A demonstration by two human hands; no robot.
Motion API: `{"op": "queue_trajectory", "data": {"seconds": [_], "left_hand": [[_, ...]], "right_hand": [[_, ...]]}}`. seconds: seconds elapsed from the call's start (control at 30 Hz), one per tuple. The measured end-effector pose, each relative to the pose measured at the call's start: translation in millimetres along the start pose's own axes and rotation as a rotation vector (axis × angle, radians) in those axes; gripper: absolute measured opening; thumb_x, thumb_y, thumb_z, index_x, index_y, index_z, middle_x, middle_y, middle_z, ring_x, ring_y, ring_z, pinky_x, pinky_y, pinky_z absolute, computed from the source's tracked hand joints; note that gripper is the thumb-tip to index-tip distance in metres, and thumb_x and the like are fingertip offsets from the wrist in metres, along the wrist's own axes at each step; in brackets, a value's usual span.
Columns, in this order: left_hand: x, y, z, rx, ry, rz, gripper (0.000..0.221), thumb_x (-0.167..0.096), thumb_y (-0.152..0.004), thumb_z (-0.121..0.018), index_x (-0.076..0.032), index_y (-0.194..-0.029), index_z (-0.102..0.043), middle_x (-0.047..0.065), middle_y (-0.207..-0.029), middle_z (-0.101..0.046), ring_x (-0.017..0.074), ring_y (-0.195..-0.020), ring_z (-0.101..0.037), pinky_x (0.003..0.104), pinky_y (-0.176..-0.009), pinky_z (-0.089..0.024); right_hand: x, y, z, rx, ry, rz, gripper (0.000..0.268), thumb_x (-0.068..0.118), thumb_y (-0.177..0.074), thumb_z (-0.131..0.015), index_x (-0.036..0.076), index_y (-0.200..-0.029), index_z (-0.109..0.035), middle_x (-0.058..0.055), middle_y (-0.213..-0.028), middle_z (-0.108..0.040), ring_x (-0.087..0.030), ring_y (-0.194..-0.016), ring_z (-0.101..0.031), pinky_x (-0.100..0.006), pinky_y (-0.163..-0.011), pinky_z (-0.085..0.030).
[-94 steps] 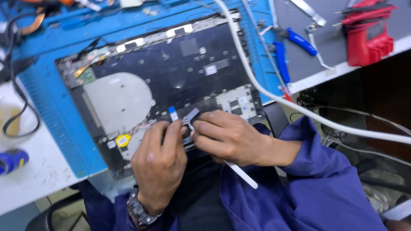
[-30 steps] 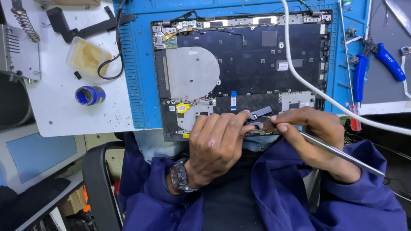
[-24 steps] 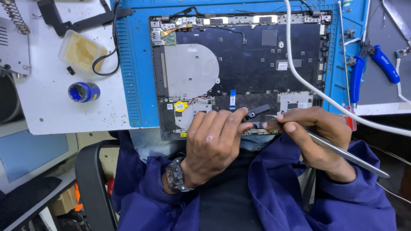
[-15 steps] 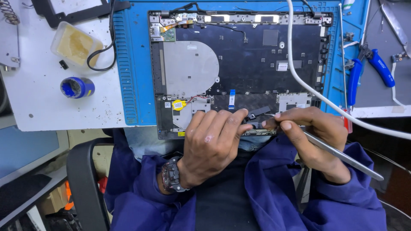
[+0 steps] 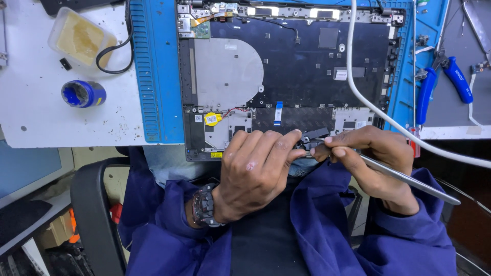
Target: Repairing a laptop by manipulating internal components and ribbon cables using tweezers and hands
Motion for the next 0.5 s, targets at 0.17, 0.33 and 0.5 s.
{"op": "queue_trajectory", "data": {"seconds": [0.17,0.33,0.5], "left_hand": [[0,1,2,-0.008,-0.023,0.008,0.027,-0.025,-0.109,-0.058,-0.004,-0.108,-0.074,0.003,-0.077,-0.060,0.0199,-0.064,-0.050,0.037,-0.058,-0.033],[5,1,2,-0.004,0.020,0.064,0.025,-0.023,-0.109,-0.057,-0.004,-0.106,-0.072,0.004,-0.077,-0.060,0.0217,-0.064,-0.051,0.038,-0.059,-0.034],[3,2,3,-0.040,-0.046,0.066,0.031,-0.025,-0.111,-0.051,-0.005,-0.106,-0.074,0.003,-0.076,-0.058,0.0213,-0.063,-0.050,0.038,-0.058,-0.032]], "right_hand": [[-6,4,-3,0.015,-0.016,0.013,0.017,0.010,-0.096,-0.062,-0.005,-0.104,-0.064,-0.022,-0.091,-0.076,-0.028,-0.080,-0.082,-0.026,-0.067,-0.069],[8,18,-9,-0.049,0.342,0.369,0.014,0.012,-0.096,-0.068,-0.001,-0.097,-0.069,-0.013,-0.095,-0.076,-0.026,-0.083,-0.079,-0.035,-0.077,-0.066],[26,17,-25,0.016,0.439,0.490,0.012,-0.003,-0.101,-0.063,-0.003,-0.113,-0.066,-0.022,-0.099,-0.075,-0.028,-0.063,-0.064,-0.035,-0.057,-0.050]]}}
Point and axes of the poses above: each hand's wrist, its own y-axis away from the middle knuckle, its own z-axis out of the back of the hand, x = y × z, the point moved 10 cm from there along -y, towards the middle knuckle
